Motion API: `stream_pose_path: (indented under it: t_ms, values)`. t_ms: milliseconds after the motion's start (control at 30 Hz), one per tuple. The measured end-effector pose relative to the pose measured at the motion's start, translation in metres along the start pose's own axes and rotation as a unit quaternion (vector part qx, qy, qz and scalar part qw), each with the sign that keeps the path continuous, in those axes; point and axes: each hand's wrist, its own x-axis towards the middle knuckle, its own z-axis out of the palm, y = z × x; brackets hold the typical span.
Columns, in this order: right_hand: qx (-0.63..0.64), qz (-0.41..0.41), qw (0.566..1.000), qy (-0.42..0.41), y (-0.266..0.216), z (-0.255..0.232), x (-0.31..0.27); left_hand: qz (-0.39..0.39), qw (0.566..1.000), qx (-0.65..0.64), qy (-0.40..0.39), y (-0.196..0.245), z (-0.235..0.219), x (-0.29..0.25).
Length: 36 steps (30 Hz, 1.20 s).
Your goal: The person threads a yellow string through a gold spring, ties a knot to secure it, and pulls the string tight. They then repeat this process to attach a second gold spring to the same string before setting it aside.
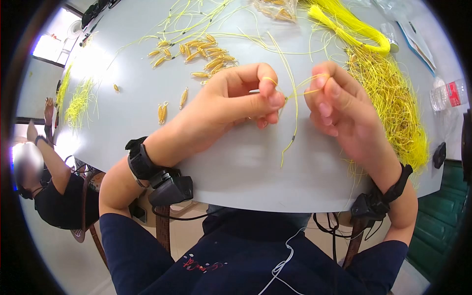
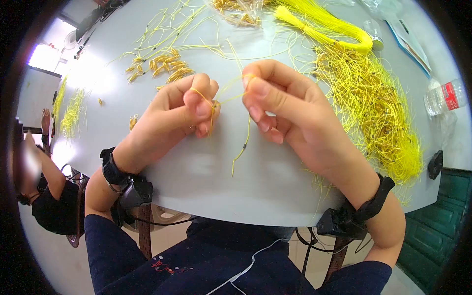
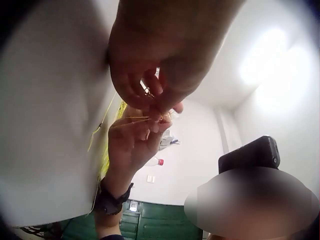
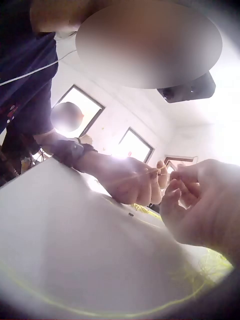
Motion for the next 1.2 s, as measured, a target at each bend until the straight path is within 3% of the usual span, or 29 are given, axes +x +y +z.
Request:
stream_pose_path:
  t_ms: [200,333,433,533,600,700,733,800,933,1000,1100,1200]
  values:
    - [0.069,-0.042,0.996,-0.049,0.004,-0.006,0.003,-0.001,1.000,-0.007,0.002,0.000,-0.001,0.001]
    - [0.126,-0.039,0.991,-0.032,0.002,-0.008,0.004,0.010,0.999,-0.035,0.001,-0.002,-0.004,0.000]
    - [0.166,-0.042,0.983,-0.066,0.000,-0.009,0.005,-0.001,0.997,-0.051,0.060,0.000,0.000,0.000]
    - [0.183,-0.023,0.976,-0.116,-0.003,-0.007,0.005,0.017,0.996,-0.058,0.058,-0.003,-0.003,-0.001]
    - [0.176,0.001,0.959,-0.224,-0.005,-0.009,0.007,0.033,0.995,-0.082,0.047,-0.004,-0.004,-0.002]
    - [0.211,-0.012,0.939,-0.270,0.002,-0.012,0.011,0.015,0.998,-0.040,0.050,0.001,-0.003,-0.003]
    - [0.212,-0.012,0.939,-0.270,0.002,-0.012,0.010,0.015,0.998,-0.041,0.051,0.001,-0.002,-0.003]
    - [0.223,0.000,0.940,-0.259,0.000,-0.012,0.008,0.011,0.995,0.086,0.055,0.001,0.000,-0.002]
    - [0.214,-0.027,0.937,-0.276,-0.005,-0.017,0.010,-0.003,0.992,0.122,0.037,0.002,0.003,-0.003]
    - [0.219,-0.026,0.958,-0.182,-0.008,-0.015,0.008,-0.012,0.988,0.148,0.036,0.004,0.003,-0.003]
    - [0.188,-0.060,0.972,-0.126,-0.005,-0.011,0.008,-0.033,0.987,0.157,-0.023,0.004,0.001,-0.004]
    - [0.150,-0.087,0.983,-0.067,-0.001,-0.008,0.007,-0.035,0.987,0.158,-0.024,0.007,0.004,-0.005]
